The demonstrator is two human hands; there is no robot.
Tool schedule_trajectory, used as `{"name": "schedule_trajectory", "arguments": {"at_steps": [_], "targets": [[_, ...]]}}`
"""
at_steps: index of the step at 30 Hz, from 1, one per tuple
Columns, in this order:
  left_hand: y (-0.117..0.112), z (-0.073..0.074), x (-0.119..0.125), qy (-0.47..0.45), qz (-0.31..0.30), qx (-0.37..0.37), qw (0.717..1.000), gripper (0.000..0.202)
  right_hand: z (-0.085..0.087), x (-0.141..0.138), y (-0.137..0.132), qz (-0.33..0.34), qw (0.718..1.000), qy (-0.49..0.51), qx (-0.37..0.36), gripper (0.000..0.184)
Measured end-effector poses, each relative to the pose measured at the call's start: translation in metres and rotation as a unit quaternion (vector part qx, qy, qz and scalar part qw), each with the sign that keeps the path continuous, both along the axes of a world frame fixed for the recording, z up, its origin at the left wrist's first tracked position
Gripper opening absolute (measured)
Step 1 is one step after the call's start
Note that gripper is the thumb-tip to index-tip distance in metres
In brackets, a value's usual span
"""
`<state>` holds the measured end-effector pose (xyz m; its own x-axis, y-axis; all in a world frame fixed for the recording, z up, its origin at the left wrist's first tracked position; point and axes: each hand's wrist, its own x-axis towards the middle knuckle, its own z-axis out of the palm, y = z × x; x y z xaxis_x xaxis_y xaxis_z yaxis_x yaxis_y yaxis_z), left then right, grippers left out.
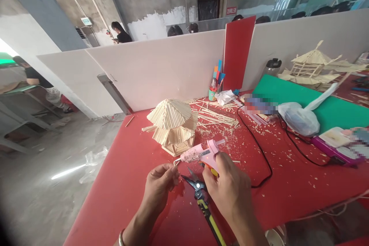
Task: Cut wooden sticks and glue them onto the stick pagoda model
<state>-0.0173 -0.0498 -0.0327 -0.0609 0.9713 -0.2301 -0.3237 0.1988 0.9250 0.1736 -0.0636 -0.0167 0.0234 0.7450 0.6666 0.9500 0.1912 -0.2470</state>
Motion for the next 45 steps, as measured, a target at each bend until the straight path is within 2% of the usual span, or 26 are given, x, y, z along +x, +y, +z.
{"name": "schedule_trajectory", "arguments": {"at_steps": [7, 12, 17, 26, 30, 35, 45], "targets": [[0.012, 0.016, -0.002, -0.013, 0.014, 0.011, 1.0, 0.035, 0.019, -0.012, 0.024, -0.033, 0.999, 0.007, 0.033, 0.018], [0.021, 0.027, -0.005, -0.014, 0.009, 0.014, 1.0, 0.035, 0.024, -0.019, 0.038, -0.045, 0.998, -0.03, 0.04, 0.016], [0.025, 0.034, -0.003, -0.026, 0.011, 0.018, 0.999, 0.035, 0.026, -0.023, 0.039, -0.039, 0.999, -0.019, 0.031, 0.016], [0.03, 0.027, 0.005, -0.039, -0.014, 0.031, 0.999, 0.035, 0.026, -0.025, 0.04, -0.014, 0.999, -0.017, 0.037, 0.02], [0.031, 0.027, 0.002, -0.033, -0.018, 0.025, 0.999, 0.035, 0.025, -0.023, 0.041, -0.019, 0.999, -0.018, 0.033, 0.017], [0.033, 0.024, 0.001, -0.036, 0.001, 0.037, 0.999, 0.034, 0.024, -0.021, 0.044, -0.007, 0.998, -0.042, 0.044, 0.014], [0.037, 0.022, 0.007, -0.049, 0.045, 0.043, 0.997, 0.035, 0.027, -0.025, 0.043, -0.022, 0.999, -0.012, 0.039, 0.013]]}}
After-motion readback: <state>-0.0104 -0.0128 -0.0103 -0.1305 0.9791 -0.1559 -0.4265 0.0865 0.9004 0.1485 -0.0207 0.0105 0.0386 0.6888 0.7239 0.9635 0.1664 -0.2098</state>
